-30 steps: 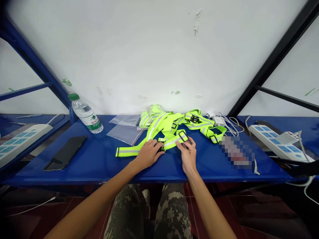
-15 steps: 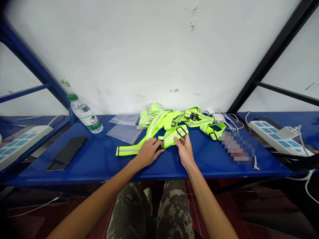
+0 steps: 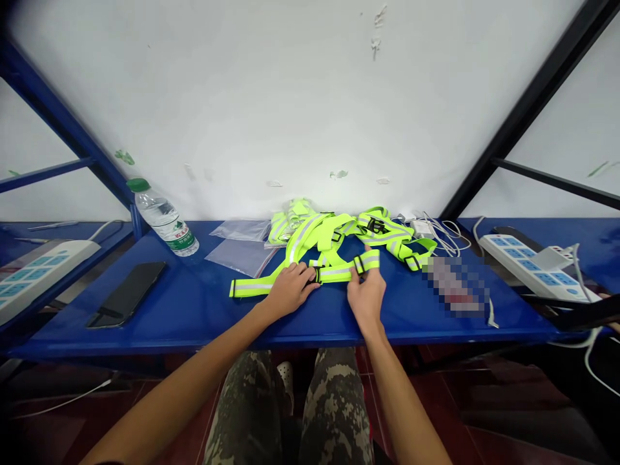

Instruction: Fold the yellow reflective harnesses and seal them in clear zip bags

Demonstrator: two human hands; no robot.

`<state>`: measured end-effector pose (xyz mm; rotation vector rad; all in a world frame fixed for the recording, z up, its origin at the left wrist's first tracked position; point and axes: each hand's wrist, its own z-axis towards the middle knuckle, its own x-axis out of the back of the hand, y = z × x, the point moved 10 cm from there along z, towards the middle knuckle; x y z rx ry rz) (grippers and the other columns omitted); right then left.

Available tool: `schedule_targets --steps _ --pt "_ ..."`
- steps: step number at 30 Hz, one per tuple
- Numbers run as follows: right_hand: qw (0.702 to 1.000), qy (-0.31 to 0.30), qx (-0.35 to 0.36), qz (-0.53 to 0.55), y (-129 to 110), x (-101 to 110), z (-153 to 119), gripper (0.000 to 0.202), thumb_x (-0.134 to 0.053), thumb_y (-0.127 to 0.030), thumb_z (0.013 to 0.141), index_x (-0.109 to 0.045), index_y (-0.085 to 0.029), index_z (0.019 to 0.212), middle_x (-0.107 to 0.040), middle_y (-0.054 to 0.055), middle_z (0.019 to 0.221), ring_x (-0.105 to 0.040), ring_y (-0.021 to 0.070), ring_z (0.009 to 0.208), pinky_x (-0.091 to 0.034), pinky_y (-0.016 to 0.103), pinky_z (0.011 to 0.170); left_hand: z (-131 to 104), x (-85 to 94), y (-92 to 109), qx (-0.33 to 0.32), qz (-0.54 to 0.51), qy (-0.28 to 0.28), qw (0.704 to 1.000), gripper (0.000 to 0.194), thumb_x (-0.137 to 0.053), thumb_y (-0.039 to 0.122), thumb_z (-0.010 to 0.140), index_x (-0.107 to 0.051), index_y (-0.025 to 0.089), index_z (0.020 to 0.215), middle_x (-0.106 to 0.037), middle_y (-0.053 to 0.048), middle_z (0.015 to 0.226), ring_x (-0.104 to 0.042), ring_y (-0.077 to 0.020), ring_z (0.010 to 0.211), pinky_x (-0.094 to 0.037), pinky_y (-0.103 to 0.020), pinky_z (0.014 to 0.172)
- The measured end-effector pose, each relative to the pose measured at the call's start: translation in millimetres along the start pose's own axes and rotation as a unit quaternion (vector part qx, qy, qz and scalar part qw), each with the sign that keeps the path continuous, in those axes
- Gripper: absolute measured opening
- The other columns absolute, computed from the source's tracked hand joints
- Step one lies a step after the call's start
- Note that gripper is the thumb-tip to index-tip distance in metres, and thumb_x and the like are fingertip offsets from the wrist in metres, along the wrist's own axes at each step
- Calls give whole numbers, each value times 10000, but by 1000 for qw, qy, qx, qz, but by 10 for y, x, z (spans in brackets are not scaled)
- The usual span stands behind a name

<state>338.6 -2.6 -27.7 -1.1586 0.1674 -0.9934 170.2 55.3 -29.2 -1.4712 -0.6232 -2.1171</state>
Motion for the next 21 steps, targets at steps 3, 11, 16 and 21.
schedule_targets --steps 3,11,16,21 --pt "965 -57 147 -210 -411 -141 -104 570 -415 -100 850 -472 -209 1407 -521 159 1191 -597 211 829 -519 346 705 10 10 -28 7 -32 9 999 285 -446 460 955 -555 198 947 -580 -71 972 -520 -238 912 -406 -368 775" --pt "826 -187 317 -427 -660 -704 -315 302 -455 -87 881 -670 -202 1058 -580 128 1017 -523 246 973 -398 224 534 -73 121 -292 84 -363 54 926 302 -309 460 999 -441 213 887 -544 4 783 -523 -148 763 -423 -305 747" --pt "805 -222 376 -401 -784 -903 -455 283 -455 -95 907 -652 -173 1095 -604 150 1058 -522 261 1046 -485 285 697 -60 19 -460 128 -511 77 846 331 -584 403 867 -312 236 956 -488 56 763 -512 -98 679 -451 -251 691" --pt "813 -250 393 -349 -793 -943 -526 341 -424 -45 882 -623 -135 1143 -639 150 1158 -526 261 1161 -478 353 896 -91 50 -602 165 -442 116 874 173 -495 186 840 -372 229 954 -452 46 767 -480 -101 671 -426 -243 668"
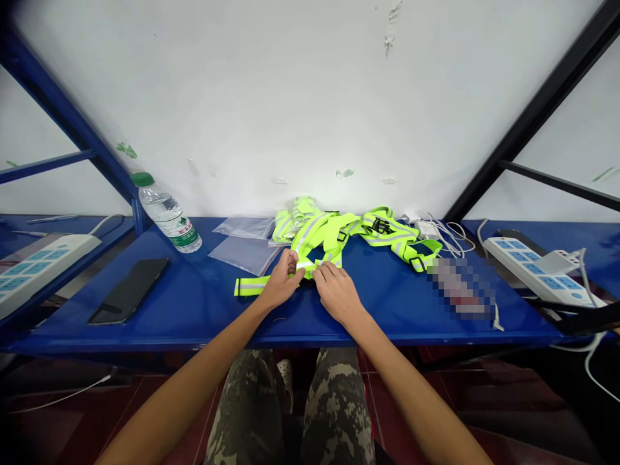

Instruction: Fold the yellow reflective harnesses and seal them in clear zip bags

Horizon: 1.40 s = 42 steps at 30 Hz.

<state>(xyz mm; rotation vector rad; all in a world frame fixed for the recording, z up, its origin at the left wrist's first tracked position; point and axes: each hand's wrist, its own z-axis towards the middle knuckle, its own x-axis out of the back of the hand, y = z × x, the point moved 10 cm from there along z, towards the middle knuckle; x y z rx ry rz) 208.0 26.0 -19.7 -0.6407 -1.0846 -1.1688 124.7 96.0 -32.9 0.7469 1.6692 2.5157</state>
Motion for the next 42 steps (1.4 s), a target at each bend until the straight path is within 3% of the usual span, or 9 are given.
schedule_targets --steps 6,12,15,20,24,29,32,36,42 --pt "998 11 23 52 27 -24 -68 436 -423 -16 846 -604 -111 1231 -639 128 1252 -539 236 1207 -484 345 971 -105 37 268 -83 153 37 984 158 -408 156 881 -483 213 1008 -537 -40 970 -527 -173 929 -423 -326 899" --pt "997 -5 1 71 36 21 -70 339 -441 -68 878 -649 -138 1136 -645 129 1191 -530 243 1169 -537 353 901 -114 28 206 -88 241 62 964 115 -419 252 940 -474 197 855 -525 -63 929 -514 -204 947 -428 -370 900" --pt "998 -4 -16 68 5 72 -62 286 -447 -129 906 -647 -130 1111 -599 151 1234 -451 283 1241 -540 369 902 -103 41 153 -84 244 72 963 28 -459 197 894 -436 202 910 -523 -61 936 -514 -205 924 -440 -374 873" --pt "998 1 -23 53 -110 86 -57 392 -453 -196 936 -526 -119 1313 -573 167 1235 -470 291 1183 -490 412 984 -103 35 135 -73 211 75 972 183 -497 155 832 -386 217 964 -497 -47 931 -527 -197 909 -465 -357 844" --pt "999 -14 -37 26 -140 38 -56 355 -414 -201 955 -563 -152 1274 -553 165 1269 -465 295 1184 -524 379 886 -111 1 150 -72 215 72 971 170 -491 142 832 -389 217 945 -507 -53 949 -524 -202 928 -465 -369 873" --pt "998 -26 -57 5 -105 24 -76 335 -409 -257 968 -589 -185 1241 -573 148 1248 -489 287 1146 -539 347 782 -160 77 245 -103 230 29 967 241 -514 216 883 -429 194 1108 -532 -94 1101 -528 -216 1041 -454 -371 938" --pt "997 -26 -66 3 -56 26 -104 319 -428 -266 960 -607 -194 1215 -576 146 1247 -495 282 1138 -533 342 778 -228 151 281 -111 313 -59 941 365 -584 318 872 -455 198 1192 -544 -109 1166 -510 -262 1131 -419 -419 989" --pt "996 -19 -83 2 59 36 -172 305 -448 -272 949 -623 -206 1190 -567 137 1270 -476 289 1171 -532 333 756 -315 289 132 -37 408 -177 895 514 -709 316 776 -497 217 1234 -566 -121 1189 -503 -308 1160 -416 -440 966" --pt "994 4 -106 -11 230 99 -302 295 -484 -267 927 -646 -223 1169 -575 122 1273 -466 313 1139 -522 351 750 -326 346 48 8 447 -215 868 549 -640 260 807 -473 207 1327 -583 -164 1241 -532 -343 1171 -421 -441 938"
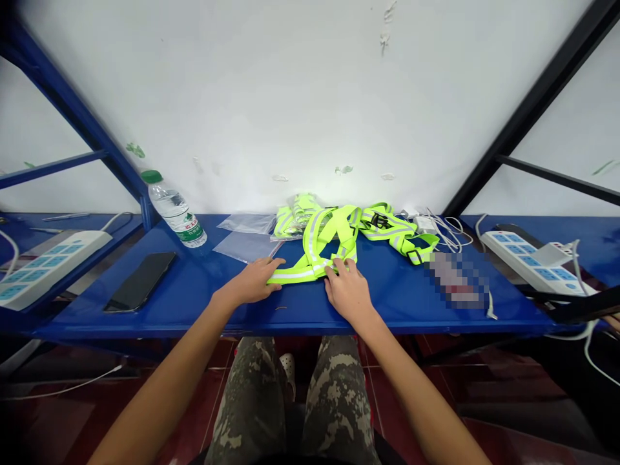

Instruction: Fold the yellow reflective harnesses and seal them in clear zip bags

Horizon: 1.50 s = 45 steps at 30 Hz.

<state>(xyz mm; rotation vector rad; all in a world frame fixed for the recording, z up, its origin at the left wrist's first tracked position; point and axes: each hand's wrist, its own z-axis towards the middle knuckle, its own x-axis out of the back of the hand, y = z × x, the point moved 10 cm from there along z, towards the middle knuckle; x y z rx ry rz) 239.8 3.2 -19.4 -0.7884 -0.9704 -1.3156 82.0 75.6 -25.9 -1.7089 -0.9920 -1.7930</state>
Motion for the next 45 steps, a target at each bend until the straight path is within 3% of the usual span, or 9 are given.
schedule_targets --steps 8,13,17,24,26,31,37,42,45 --pt "1000 10 -12 -4 100 -15 -43 310 -467 -268 932 -643 -217 1182 -574 123 1285 -454 325 1142 -498 411 827 57 14 -166 91 -72 -3 993 914 -750 424 681 -319 183 1450 -579 -213 1308 -595 -379 1150 -461 -408 887" --pt "999 25 -18 10 100 -31 -60 306 -462 -238 930 -643 -198 1174 -575 128 1282 -428 336 1195 -448 472 931 68 59 -332 147 -106 -19 983 852 -800 496 587 -483 150 1299 -655 -193 1133 -635 -376 1025 -493 -396 792" --pt "999 28 -14 17 98 -57 -67 310 -474 -241 926 -639 -198 1185 -576 128 1283 -437 339 1189 -432 495 952 92 310 -325 139 -221 102 960 753 -836 366 579 -527 195 1244 -648 -99 1049 -648 -282 927 -514 -364 781" --pt "1000 4 -18 19 86 -75 -36 317 -464 -244 937 -625 -206 1208 -564 123 1303 -450 335 1172 -487 446 881 192 477 101 59 -488 304 816 592 -741 197 699 -499 195 1240 -596 -105 1226 -667 -165 880 -561 -294 765" --pt "1000 -5 -15 19 63 -65 -18 316 -466 -255 940 -616 -220 1216 -563 122 1306 -458 334 1165 -506 433 834 253 460 286 25 -500 332 799 546 -691 174 752 -496 200 1262 -614 -111 1257 -676 -171 920 -568 -283 769" --pt "999 -14 1 35 -9 -60 -6 287 -465 -253 945 -633 -213 1174 -590 124 1279 -495 321 1135 -515 441 824 446 290 639 -18 -356 329 874 198 -618 288 863 -651 180 1026 -736 -74 974 -699 -192 865 -555 -321 823" --pt "981 8 30 194 19 5 -88 311 -467 -184 920 -667 -189 1159 -649 101 1215 -514 288 1186 -488 434 944 512 73 999 -126 -182 243 945 283 -415 382 979 -598 204 1100 -698 -57 1092 -631 -204 1057 -480 -355 939" --pt "883 -51 39 466 330 -57 -133 274 -531 -118 791 -751 -222 918 -700 58 1097 -610 219 1094 -478 388 982 499 -92 1142 -153 -110 173 967 397 -329 482 990 -502 190 1196 -649 -84 1175 -585 -239 1120 -453 -390 944" --pt "802 -73 -64 590 733 -227 -14 140 -601 -178 759 -740 -197 765 -721 53 977 -664 201 961 -514 361 917 498 -147 1157 -158 -80 169 970 474 -356 554 962 -483 172 1213 -622 -104 1195 -559 -268 1119 -433 -418 949"
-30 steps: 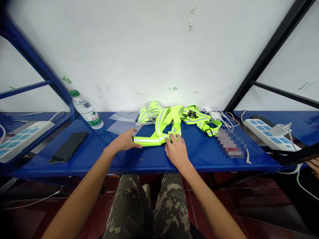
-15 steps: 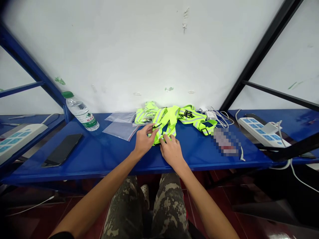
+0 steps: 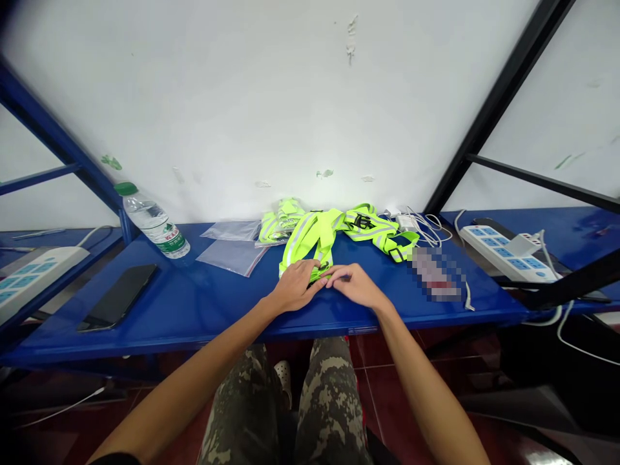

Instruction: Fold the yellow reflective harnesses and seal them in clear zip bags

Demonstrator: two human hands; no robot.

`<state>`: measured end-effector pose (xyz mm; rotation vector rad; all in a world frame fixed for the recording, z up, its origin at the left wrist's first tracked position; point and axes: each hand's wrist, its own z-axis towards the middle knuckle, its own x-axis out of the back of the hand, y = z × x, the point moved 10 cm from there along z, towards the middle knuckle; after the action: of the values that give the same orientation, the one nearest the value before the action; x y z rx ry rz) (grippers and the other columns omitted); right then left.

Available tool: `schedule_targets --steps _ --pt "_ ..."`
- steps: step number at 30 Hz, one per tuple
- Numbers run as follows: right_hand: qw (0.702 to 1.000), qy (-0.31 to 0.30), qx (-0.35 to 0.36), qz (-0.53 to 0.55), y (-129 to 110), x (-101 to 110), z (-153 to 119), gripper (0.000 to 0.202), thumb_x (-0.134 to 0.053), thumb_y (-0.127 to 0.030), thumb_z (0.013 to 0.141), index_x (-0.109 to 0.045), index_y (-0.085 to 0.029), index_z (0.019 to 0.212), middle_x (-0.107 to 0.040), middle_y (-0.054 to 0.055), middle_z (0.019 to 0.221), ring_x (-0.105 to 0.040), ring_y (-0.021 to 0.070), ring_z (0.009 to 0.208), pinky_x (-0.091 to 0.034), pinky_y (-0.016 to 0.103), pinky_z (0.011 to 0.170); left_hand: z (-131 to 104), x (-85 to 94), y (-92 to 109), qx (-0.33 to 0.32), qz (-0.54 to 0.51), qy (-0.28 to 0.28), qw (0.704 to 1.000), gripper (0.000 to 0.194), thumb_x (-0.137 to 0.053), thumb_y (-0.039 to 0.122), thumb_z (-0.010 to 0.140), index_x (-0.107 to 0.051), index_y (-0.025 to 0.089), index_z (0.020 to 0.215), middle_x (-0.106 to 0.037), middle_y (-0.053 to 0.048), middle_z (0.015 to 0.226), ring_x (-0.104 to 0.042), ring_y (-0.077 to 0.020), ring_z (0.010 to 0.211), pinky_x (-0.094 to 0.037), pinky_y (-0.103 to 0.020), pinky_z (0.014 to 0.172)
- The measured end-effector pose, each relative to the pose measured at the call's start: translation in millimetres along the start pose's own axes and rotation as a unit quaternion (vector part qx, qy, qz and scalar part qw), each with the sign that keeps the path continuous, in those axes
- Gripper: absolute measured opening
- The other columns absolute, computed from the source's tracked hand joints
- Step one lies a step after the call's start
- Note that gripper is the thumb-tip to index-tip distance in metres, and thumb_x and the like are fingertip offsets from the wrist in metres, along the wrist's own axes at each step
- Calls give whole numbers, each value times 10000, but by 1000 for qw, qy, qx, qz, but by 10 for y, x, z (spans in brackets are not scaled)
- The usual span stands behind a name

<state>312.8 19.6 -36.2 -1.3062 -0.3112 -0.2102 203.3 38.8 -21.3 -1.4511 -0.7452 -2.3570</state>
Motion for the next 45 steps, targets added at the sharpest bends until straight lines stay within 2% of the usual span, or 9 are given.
schedule_targets --steps 5,12,20,25,30,34,38,42,45 --pt "934 263 -160 183 442 692 404 230 -722 -305 734 -680 -197 932 -705 48 985 -662 146 811 -575 288 747 -63 -74 76 -51 22 -29 998 482 -413 572 936 -491 175 1198 -586 -105 1221 -523 -270 1105 -413 -415 950" --pt "923 242 -265 142 682 751 1060 303 -745 -423 764 -616 -149 783 -653 40 676 -526 93 481 -475 215 453 -226 -32 177 -84 21 -55 995 391 -407 505 957 -497 182 1158 -575 -99 1181 -507 -252 1068 -404 -391 939" --pt "946 224 -204 112 511 549 1567 219 -752 -309 744 -648 -173 881 -695 8 705 -631 131 603 -533 231 556 -307 5 251 -100 33 -62 992 371 -397 475 966 -498 178 1163 -561 -104 1211 -485 -259 1124 -387 -395 956" --pt "947 233 -205 76 450 486 1768 266 -819 -105 548 -654 -127 755 -661 3 611 -610 150 536 -524 263 516 -322 31 246 -91 38 -53 994 385 -415 498 955 -510 188 1162 -571 -91 1201 -488 -256 1117 -390 -394 932" --pt "940 269 -183 97 241 656 1848 276 -770 -41 552 -624 -134 768 -630 -21 574 -614 168 518 -550 323 523 -345 46 248 -90 40 -45 994 393 -405 495 956 -520 198 1186 -568 -100 1208 -484 -266 1113 -369 -417 942" --pt "941 270 -72 189 -211 732 2025 247 -760 -79 592 -614 -144 780 -648 -19 633 -641 161 590 -572 325 602 -365 35 267 -98 63 -39 992 398 -402 487 957 -519 200 1206 -540 -117 1244 -473 -278 1134 -358 -430 955" --pt "948 215 26 234 -610 507 2315 262 -777 -137 616 -620 -145 826 -669 -11 704 -651 150 665 -564 318 671 -364 14 241 -96 89 -40 991 391 -375 487 963 -539 205 1179 -503 -135 1304 -463 -292 1150 -357 -442 950" --pt "971 115 -5 210 -532 11 2517 339 -843 -276 581 -607 -155 792 -658 -14 688 -625 143 648 -540 309 650 -337 4 148 -64 90 -44 993 433 -299 483 985 -508 217 1254 -537 -104 1263 -488 -265 1078 -388 -405 867" --pt "998 15 -15 63 -457 -263 2529 358 -858 -370 567 -566 -172 626 -620 -26 615 -609 152 680 -515 287 677 -311 1 113 -44 89 -43 994 454 -270 461 996 -469 222 1327 -555 -90 1248 -492 -257 1059 -390 -400 849"
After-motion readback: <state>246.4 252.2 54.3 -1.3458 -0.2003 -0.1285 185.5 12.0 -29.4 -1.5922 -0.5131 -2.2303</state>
